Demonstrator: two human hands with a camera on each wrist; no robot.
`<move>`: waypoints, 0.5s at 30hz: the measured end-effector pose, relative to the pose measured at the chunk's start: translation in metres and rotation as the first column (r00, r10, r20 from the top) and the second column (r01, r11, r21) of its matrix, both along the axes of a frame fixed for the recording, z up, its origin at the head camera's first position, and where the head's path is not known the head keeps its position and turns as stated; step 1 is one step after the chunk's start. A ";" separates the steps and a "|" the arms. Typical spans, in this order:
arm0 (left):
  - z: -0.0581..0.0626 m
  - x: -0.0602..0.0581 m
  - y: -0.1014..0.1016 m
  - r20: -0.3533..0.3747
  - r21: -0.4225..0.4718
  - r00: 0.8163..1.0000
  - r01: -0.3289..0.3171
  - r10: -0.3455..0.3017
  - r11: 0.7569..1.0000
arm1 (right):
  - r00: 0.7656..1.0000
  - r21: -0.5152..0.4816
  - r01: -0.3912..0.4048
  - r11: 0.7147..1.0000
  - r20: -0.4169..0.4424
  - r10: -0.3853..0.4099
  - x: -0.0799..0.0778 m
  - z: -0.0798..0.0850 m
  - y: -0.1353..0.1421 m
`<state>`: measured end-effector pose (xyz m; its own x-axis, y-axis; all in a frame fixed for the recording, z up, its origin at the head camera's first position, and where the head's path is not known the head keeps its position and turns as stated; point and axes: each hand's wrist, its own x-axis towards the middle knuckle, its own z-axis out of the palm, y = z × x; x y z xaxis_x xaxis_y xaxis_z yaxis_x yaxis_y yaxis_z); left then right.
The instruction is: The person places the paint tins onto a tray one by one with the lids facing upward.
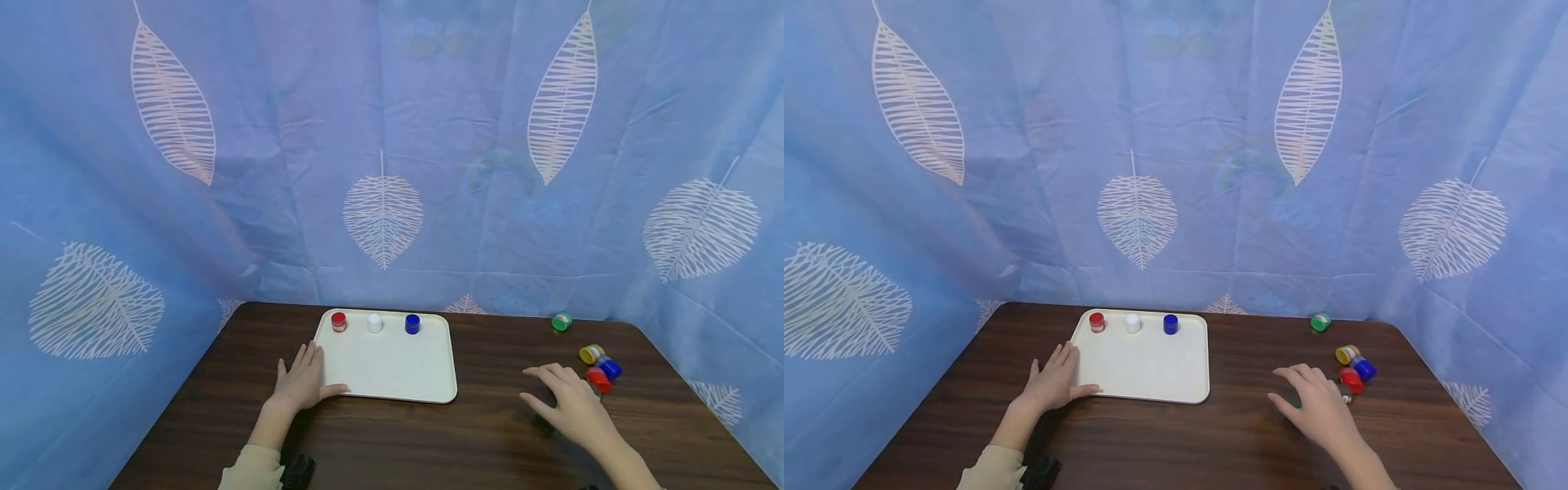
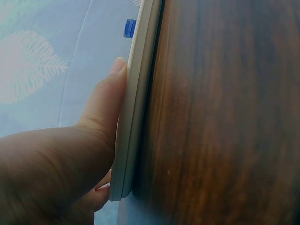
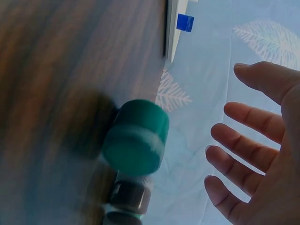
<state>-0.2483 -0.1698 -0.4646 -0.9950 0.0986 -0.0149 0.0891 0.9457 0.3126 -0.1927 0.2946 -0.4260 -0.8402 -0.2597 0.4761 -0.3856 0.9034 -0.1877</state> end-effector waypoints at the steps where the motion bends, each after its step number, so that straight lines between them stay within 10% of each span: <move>1: 0.000 0.000 0.000 0.002 0.002 1.000 0.000 0.000 1.000 | 1.000 0.000 0.002 1.000 -0.005 -0.002 0.002 0.000 0.002; 15: -0.002 -0.001 -0.001 -0.005 0.007 1.000 0.006 -0.006 1.000 | 0.983 0.052 0.049 0.997 0.172 -0.057 0.010 -0.010 0.021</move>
<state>-0.2488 -0.1712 -0.4669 -0.9945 0.1044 -0.0093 0.0960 0.9428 0.3191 -0.1832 0.3153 -0.4364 -0.9219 -0.2313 0.3106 -0.3024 0.9311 -0.2040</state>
